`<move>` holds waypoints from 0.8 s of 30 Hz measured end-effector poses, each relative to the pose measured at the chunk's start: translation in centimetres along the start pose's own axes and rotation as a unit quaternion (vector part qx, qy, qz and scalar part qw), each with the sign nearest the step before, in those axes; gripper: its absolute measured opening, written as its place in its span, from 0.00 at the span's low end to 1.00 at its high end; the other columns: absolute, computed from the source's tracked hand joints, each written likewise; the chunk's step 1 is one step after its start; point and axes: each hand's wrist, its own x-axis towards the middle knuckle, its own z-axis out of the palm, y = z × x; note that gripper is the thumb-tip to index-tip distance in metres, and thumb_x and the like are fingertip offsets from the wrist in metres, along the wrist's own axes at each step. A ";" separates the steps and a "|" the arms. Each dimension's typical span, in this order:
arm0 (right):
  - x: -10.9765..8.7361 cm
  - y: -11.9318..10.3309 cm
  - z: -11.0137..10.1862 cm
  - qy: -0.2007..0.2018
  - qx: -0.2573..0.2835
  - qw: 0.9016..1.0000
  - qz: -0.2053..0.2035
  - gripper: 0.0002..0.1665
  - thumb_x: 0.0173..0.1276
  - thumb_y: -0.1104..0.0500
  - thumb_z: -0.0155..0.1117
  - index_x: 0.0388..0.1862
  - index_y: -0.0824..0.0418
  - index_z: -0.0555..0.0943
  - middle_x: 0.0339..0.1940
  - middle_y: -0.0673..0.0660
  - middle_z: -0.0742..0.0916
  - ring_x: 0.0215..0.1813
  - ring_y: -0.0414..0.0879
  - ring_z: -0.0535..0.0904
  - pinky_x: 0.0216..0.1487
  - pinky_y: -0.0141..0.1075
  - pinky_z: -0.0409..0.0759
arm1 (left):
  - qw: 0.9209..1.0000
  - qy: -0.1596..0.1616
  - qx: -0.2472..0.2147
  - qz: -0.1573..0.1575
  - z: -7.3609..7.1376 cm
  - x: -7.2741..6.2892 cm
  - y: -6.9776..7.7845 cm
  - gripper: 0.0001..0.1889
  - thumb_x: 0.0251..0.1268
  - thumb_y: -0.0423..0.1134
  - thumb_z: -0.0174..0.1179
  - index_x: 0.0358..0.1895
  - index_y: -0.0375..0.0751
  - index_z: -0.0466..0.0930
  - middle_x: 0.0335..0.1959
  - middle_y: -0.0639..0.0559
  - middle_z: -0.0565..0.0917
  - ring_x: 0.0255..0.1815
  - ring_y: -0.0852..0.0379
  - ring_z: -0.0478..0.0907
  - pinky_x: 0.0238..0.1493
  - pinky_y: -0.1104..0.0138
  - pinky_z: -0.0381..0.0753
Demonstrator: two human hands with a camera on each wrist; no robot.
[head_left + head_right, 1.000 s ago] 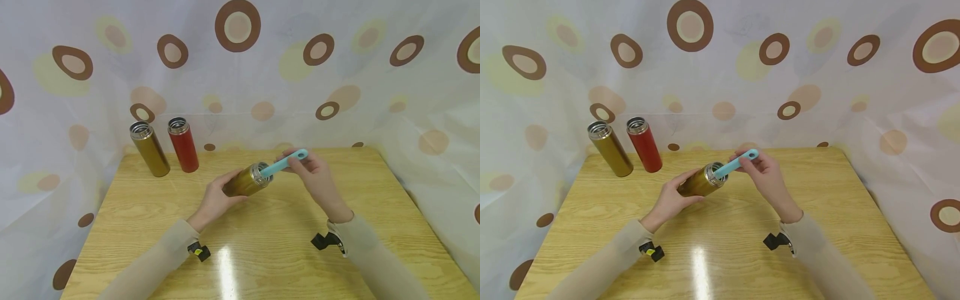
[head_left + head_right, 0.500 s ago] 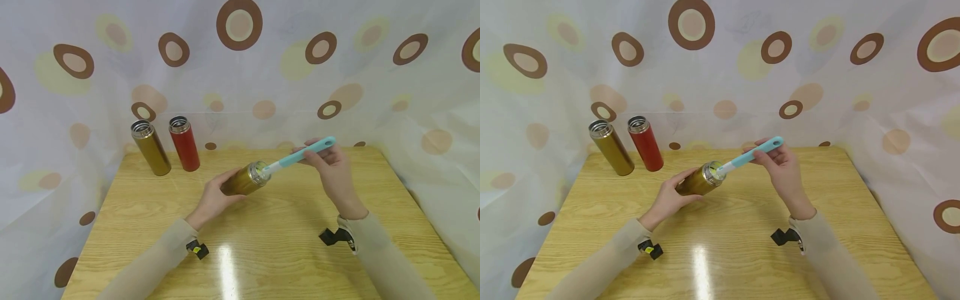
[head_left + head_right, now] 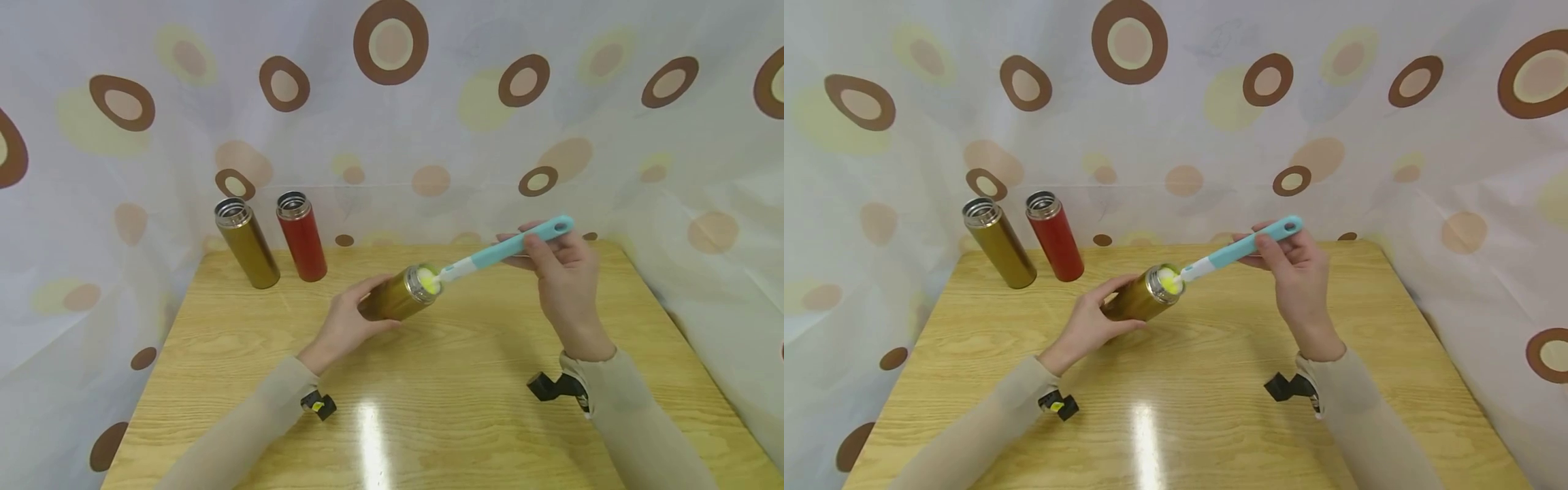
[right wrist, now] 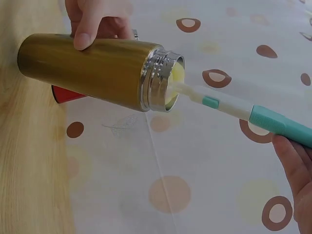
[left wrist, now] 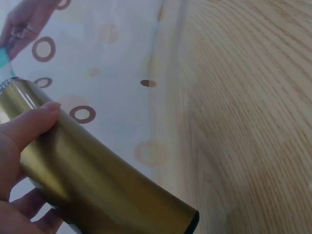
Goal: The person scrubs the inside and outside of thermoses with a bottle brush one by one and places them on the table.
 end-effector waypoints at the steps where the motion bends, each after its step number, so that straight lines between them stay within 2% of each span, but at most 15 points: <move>1: 0.0 -0.1 0.0 0.004 0.004 1.000 0.002 0.10 0.77 0.77 0.53 0.49 0.86 0.75 0.40 0.68 0.91 0.45 0.56 0.91 0.48 0.45 0.88 | 1.000 0.001 0.008 0.004 -0.1 -0.1 -0.1 0.42 0.49 0.39 0.84 0.72 0.51 0.76 0.69 0.51 0.80 0.71 0.48 0.74 0.72 0.49 0.73; 7: 0.2 -0.5 -0.2 0.021 0.031 0.999 0.002 0.09 0.77 0.76 0.53 0.49 0.84 0.77 0.39 0.69 0.91 0.44 0.58 0.91 0.48 0.47 0.88 | 0.998 0.007 0.053 0.022 -0.3 -0.2 -0.2 0.42 0.50 0.39 0.83 0.72 0.49 0.77 0.67 0.49 0.81 0.68 0.46 0.76 0.70 0.46 0.74; 13: 0.5 -0.7 -0.4 0.051 0.052 0.997 -0.003 0.08 0.76 0.77 0.55 0.46 0.85 0.78 0.34 0.69 0.91 0.41 0.58 0.91 0.44 0.47 0.89 | 0.998 0.010 0.052 0.029 -0.4 0.0 0.1 0.40 0.49 0.37 0.83 0.70 0.47 0.78 0.65 0.48 0.82 0.67 0.46 0.77 0.70 0.46 0.74; 19: 0.7 -0.8 -0.8 0.078 0.057 0.995 -0.004 0.08 0.75 0.77 0.56 0.45 0.85 0.79 0.34 0.70 0.90 0.39 0.59 0.91 0.41 0.46 0.89 | 0.998 0.010 0.057 0.034 -0.4 0.1 0.2 0.40 0.49 0.39 0.84 0.70 0.49 0.78 0.64 0.48 0.82 0.66 0.47 0.77 0.69 0.47 0.75; 24: 1.0 -0.9 -1.0 0.098 0.066 0.993 -0.001 0.07 0.74 0.76 0.59 0.44 0.84 0.79 0.33 0.71 0.90 0.38 0.59 0.91 0.39 0.45 0.89 | 0.998 0.017 0.052 0.035 -0.5 0.1 0.1 0.41 0.47 0.36 0.84 0.69 0.48 0.79 0.64 0.47 0.82 0.65 0.47 0.77 0.69 0.47 0.74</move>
